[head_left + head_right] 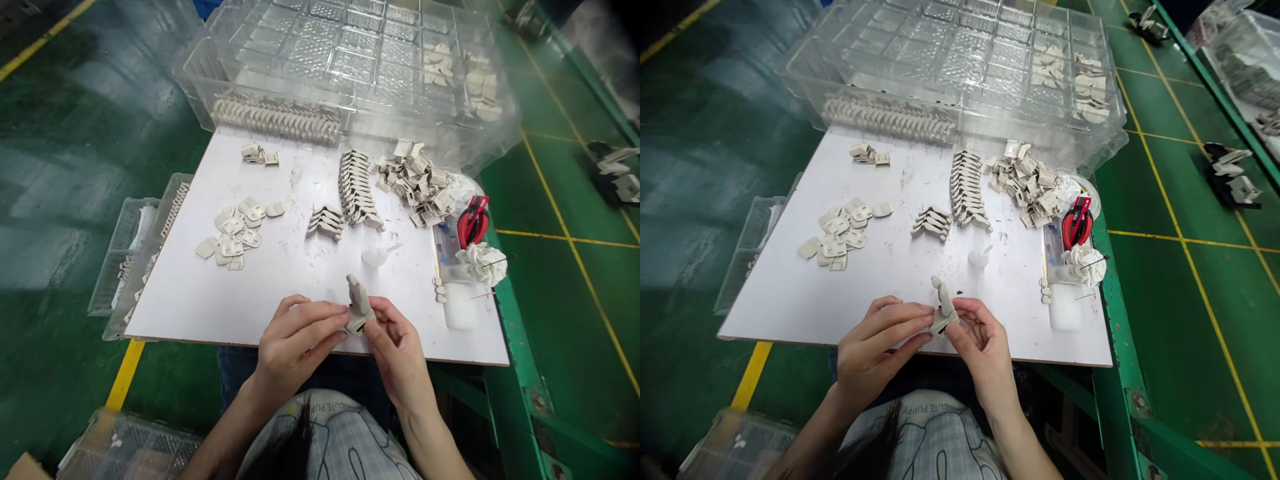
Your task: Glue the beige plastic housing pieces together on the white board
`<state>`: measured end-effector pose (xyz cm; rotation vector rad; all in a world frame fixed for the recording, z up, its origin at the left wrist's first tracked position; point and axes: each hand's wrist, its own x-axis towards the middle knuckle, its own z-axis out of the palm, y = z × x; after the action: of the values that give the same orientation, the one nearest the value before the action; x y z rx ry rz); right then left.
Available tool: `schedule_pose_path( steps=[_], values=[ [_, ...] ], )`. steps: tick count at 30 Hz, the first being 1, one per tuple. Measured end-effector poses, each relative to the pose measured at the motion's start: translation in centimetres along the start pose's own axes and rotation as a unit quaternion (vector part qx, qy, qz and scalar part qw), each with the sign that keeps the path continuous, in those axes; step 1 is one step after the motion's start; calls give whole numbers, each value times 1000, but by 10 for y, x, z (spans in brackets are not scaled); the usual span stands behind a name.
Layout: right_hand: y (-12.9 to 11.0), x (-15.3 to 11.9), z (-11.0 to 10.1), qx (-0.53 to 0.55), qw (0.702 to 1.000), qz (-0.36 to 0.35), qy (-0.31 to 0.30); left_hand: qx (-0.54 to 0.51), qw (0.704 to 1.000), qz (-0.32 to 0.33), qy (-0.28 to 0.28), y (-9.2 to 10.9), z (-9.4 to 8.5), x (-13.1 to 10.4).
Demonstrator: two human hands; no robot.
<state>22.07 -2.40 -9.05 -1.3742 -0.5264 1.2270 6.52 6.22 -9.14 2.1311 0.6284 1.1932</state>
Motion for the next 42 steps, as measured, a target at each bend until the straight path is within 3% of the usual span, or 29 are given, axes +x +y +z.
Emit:
schedule_pose_path(
  steps=[4, 8, 13, 18, 24, 29, 34, 40, 42],
  values=[
    [-3, -1, -2, 6, 1000, 7, -30, 40, 998, 37, -32, 0, -10, 6],
    [-5, -1, -1, -5, 999, -10, -31, 41, 997, 39, -56, 0, -6, 9],
    [-5, -4, 4, -9, 998, -37, -51, 25, 999, 14, 33, 8, 10, 4],
    [-7, -10, 11, -30, 997, -61, -25, 11, 995, -5, 97, 18, 20, -1],
    [-13, -7, 10, -59, 996, -53, -35, -5, 996, -17, 89, 14, 18, -5],
    [1, 3, 5, 1, 997, -35, -74, 56, 997, 3, 53, 8, 10, 2],
    [10, 4, 8, 57, 994, -19, -93, 106, 990, 27, 89, 11, 7, 7],
    [0, 5, 8, 66, 992, -36, -102, 96, 993, 40, 64, 10, 4, 3],
    [-4, 6, 7, 58, 993, -30, -101, 81, 995, 9, 56, 11, -2, 2]
  ],
)
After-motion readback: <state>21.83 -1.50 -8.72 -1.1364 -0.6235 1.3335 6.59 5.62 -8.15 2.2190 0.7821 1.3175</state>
